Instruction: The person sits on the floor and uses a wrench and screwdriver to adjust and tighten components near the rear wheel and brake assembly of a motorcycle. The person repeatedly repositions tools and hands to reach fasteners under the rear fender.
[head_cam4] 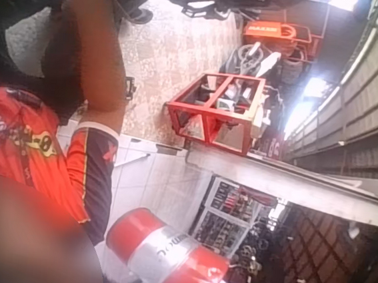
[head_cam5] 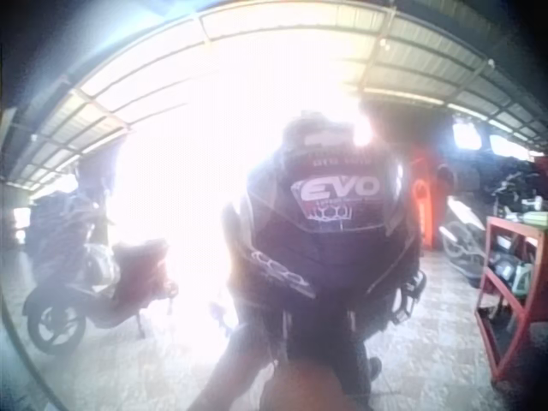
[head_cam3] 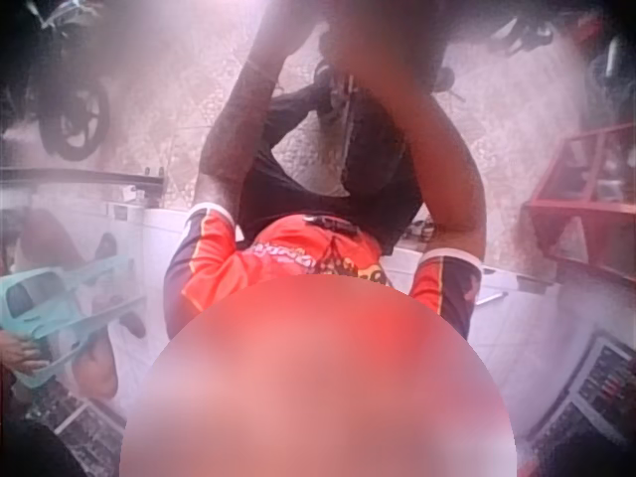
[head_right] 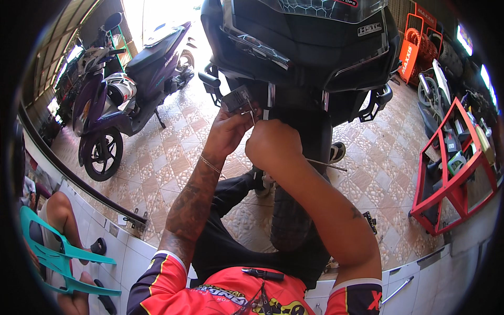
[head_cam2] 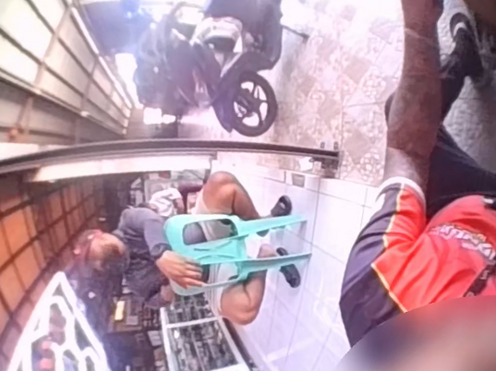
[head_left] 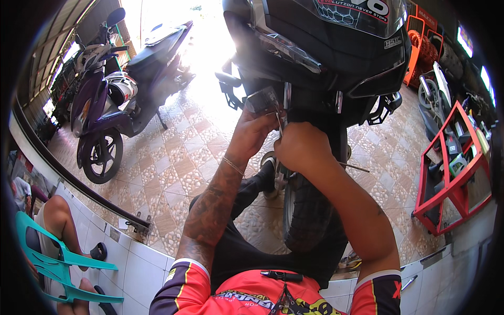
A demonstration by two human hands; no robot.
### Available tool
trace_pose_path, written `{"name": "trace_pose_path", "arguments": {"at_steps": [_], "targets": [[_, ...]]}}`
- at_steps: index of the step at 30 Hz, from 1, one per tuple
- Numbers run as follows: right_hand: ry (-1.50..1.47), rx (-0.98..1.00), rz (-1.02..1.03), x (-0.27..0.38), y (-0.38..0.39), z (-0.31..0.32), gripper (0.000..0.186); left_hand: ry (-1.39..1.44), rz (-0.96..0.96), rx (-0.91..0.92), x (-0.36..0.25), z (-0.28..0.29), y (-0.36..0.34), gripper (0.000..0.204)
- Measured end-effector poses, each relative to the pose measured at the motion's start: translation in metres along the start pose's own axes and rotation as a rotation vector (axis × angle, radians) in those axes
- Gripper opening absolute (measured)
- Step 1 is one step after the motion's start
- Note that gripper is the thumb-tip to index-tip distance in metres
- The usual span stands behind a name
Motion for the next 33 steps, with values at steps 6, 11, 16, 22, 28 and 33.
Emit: {"name": "trace_pose_path", "arguments": {"at_steps": [6,11,16,22,28,33], "targets": [[-0.024,0.056,-0.017,-0.006,0.0,0.002,0.03,0.044,0.052,0.003,0.006,0.006,0.001,0.051],[-0.052,0.064,0.016,-0.009,-0.003,-0.003,0.037,0.08,0.052,-0.008,0.011,0.011,0.005,0.043],[-0.431,0.301,0.108,-0.024,-0.002,0.012,0.043,0.079,0.046,0.041,0.01,0.012,0.007,0.041],[-1.014,0.413,-0.081,-0.073,0.0,0.037,0.048,0.043,0.08,0.06,0.013,0.018,0.005,0.043],[-1.196,0.308,-0.034,-0.079,-0.017,0.018,0.04,0.059,0.08,0.042,0.022,0.013,0.008,0.042],[-1.062,0.226,-0.155,-0.078,-0.03,0.014,0.036,0.04,0.094,0.054,0.019,0.013,0.008,0.041]]}}
Point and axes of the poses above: each hand's wrist, its own y-axis away from the middle knuckle, its own z-axis out of the back of the hand, x = y × z, the point moved 7 cm from there along -y, towards the middle knuckle, and after that the axes turned 2 degrees about x, right-handed, at the moved point
